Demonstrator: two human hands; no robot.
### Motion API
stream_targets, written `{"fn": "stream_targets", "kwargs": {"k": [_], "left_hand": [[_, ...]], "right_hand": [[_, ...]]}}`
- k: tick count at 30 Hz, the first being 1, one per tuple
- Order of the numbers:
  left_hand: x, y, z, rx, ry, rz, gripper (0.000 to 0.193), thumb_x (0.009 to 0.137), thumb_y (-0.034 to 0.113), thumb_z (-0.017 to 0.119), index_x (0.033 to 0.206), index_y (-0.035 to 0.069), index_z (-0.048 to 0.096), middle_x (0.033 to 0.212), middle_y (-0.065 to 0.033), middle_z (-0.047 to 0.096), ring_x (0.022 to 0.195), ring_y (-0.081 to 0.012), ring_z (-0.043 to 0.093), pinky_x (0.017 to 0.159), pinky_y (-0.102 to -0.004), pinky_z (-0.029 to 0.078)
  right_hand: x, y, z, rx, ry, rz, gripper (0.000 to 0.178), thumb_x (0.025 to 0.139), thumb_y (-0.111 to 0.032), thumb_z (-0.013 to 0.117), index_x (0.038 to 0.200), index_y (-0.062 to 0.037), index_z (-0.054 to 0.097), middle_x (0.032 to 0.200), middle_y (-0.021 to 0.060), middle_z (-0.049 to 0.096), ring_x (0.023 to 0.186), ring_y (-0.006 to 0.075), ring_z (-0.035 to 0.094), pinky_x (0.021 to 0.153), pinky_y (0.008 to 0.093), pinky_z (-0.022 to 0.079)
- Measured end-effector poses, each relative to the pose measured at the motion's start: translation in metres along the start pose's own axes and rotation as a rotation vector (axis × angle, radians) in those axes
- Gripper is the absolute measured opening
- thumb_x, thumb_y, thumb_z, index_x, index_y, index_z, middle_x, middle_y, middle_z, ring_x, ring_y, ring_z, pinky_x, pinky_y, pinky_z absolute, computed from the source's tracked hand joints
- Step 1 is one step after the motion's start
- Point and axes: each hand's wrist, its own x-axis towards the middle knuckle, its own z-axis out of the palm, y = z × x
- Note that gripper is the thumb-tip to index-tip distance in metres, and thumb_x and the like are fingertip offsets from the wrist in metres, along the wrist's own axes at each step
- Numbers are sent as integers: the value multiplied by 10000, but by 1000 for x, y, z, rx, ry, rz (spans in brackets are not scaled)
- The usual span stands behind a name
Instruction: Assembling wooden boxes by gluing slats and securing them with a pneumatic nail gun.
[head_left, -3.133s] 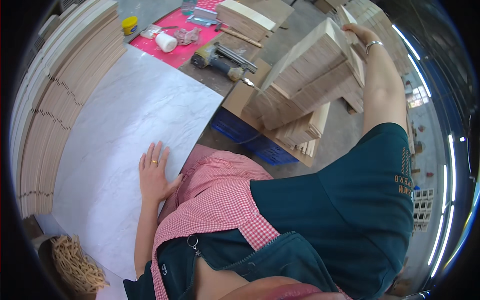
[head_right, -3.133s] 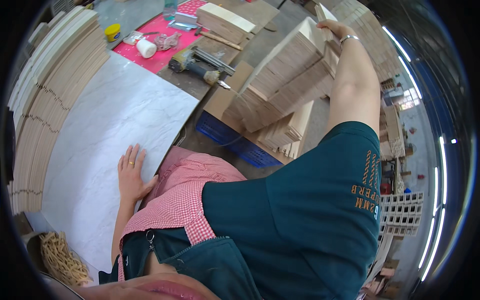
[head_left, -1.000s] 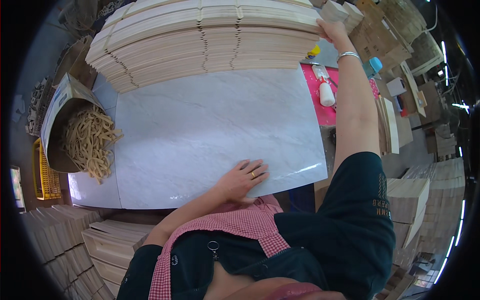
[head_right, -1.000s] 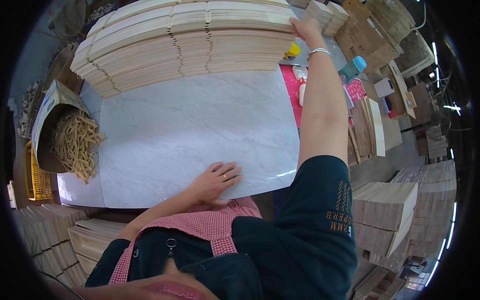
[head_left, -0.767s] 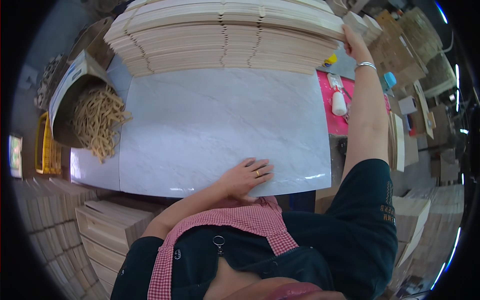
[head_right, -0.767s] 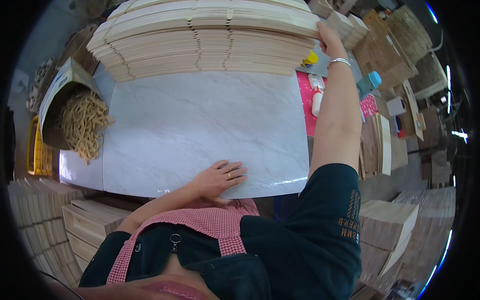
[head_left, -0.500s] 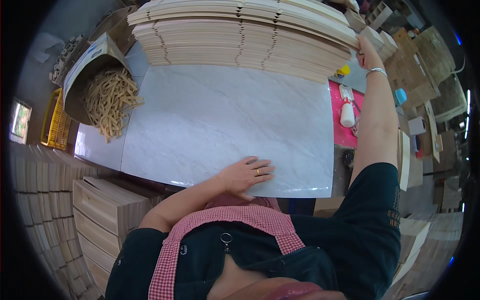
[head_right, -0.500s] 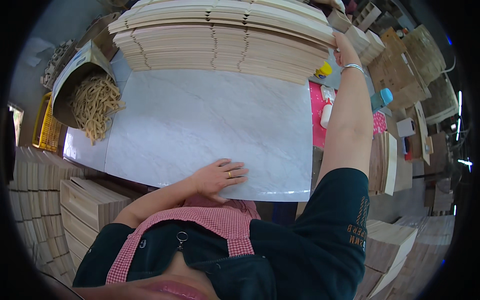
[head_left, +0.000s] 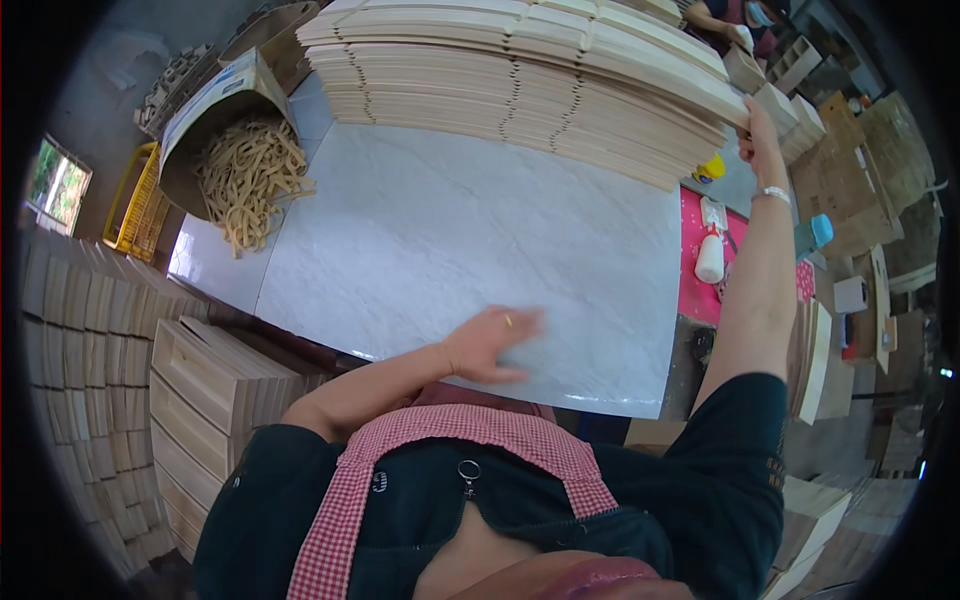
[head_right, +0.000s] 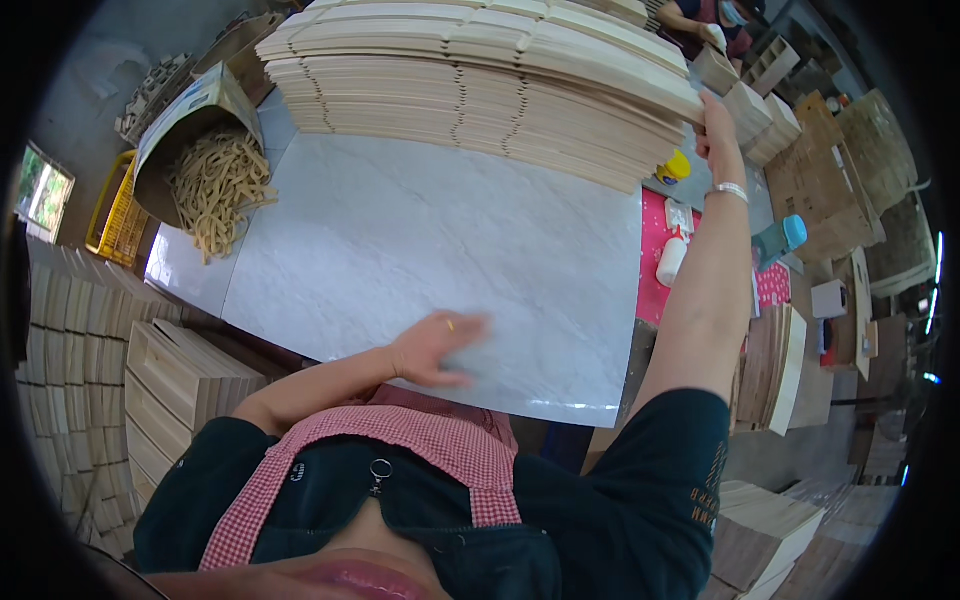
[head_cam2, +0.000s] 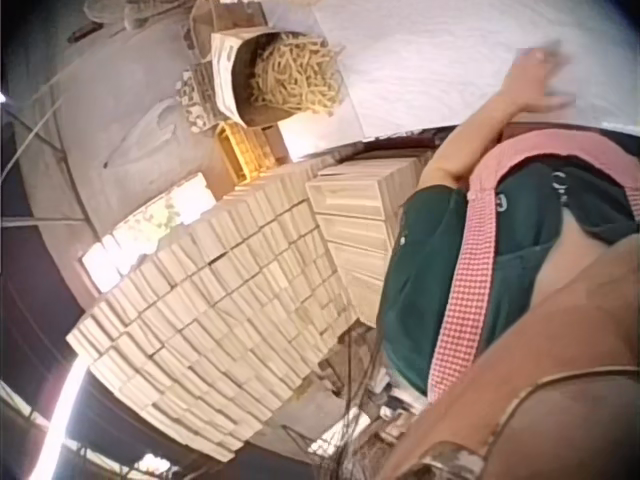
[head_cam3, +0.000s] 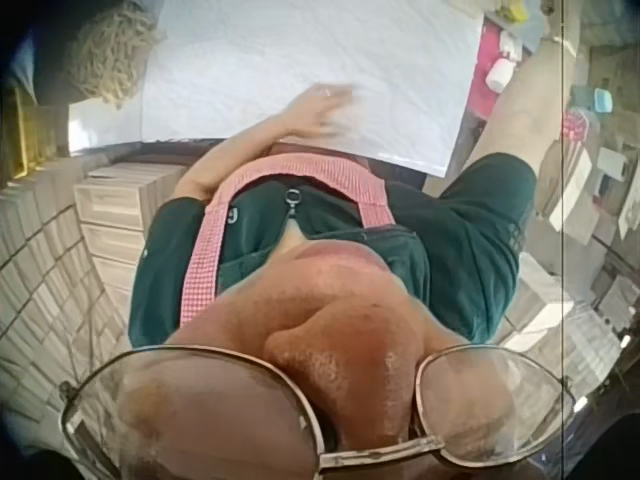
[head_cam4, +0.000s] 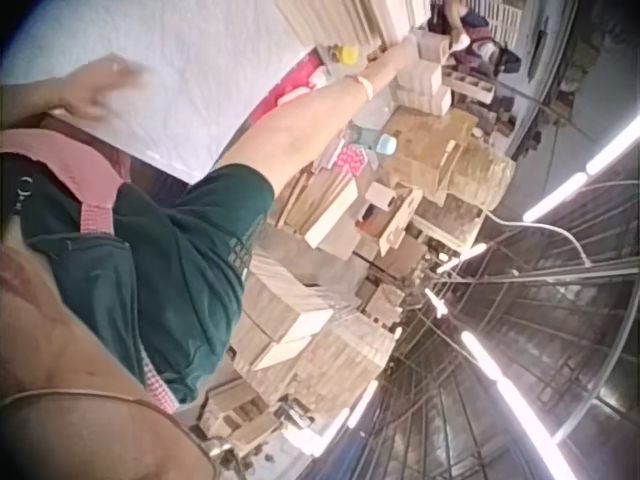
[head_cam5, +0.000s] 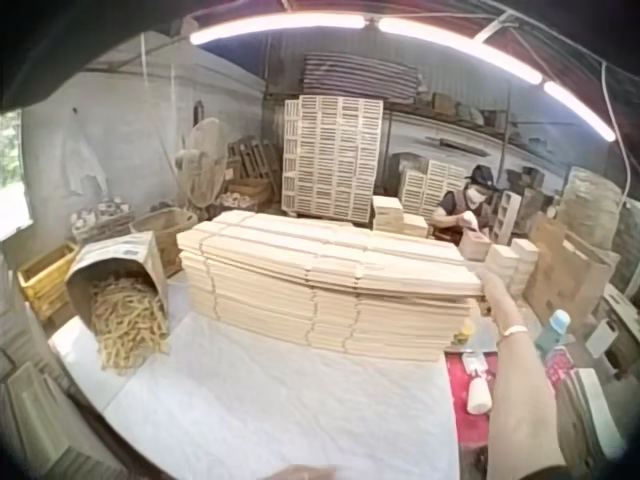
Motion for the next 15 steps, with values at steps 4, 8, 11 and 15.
{"fn": "stream_targets", "kwargs": {"k": [4, 8, 11, 15], "left_hand": [[60, -51, -80, -875, 812, -657, 597, 928, 365, 709, 1383, 14, 543, 1272, -134, 617, 1107, -255, 634, 929, -359, 524], [130, -101, -234, -1495, 1175, -572, 604, 935, 440, 722, 1229, -47, 521, 1200, -226, 581, 1057, -356, 625, 933, -493, 554], [167, -138, -242, -1754, 669, -518, 899, 896, 569, 709, 1460, -62, 405, 1289, -345, 588, 1007, -429, 687, 874, -550, 581], [164, -158, -262, -1596, 911, -637, 740, 921, 379, 726, 1411, -72, 405, 1292, -307, 521, 1106, -424, 612, 947, -560, 549]], "right_hand": [[-31, 15, -3, 81, 34, -157, 467, 931, -565, 578, 867, -104, 610, 635, -16, 437, 463, 63, 286, 418, 236, 212], [-68, 23, 1, 113, -14, -217, 444, 962, -529, 589, 849, -100, 601, 628, -18, 404, 485, 66, 297, 432, 237, 237], [-69, 46, -16, 147, 18, -264, 432, 963, -507, 605, 813, -102, 605, 623, -1, 432, 474, 67, 313, 429, 246, 260], [-113, 71, -20, 101, 29, -270, 478, 962, -513, 585, 857, -51, 651, 683, 53, 554, 504, 107, 428, 451, 255, 340]]}}
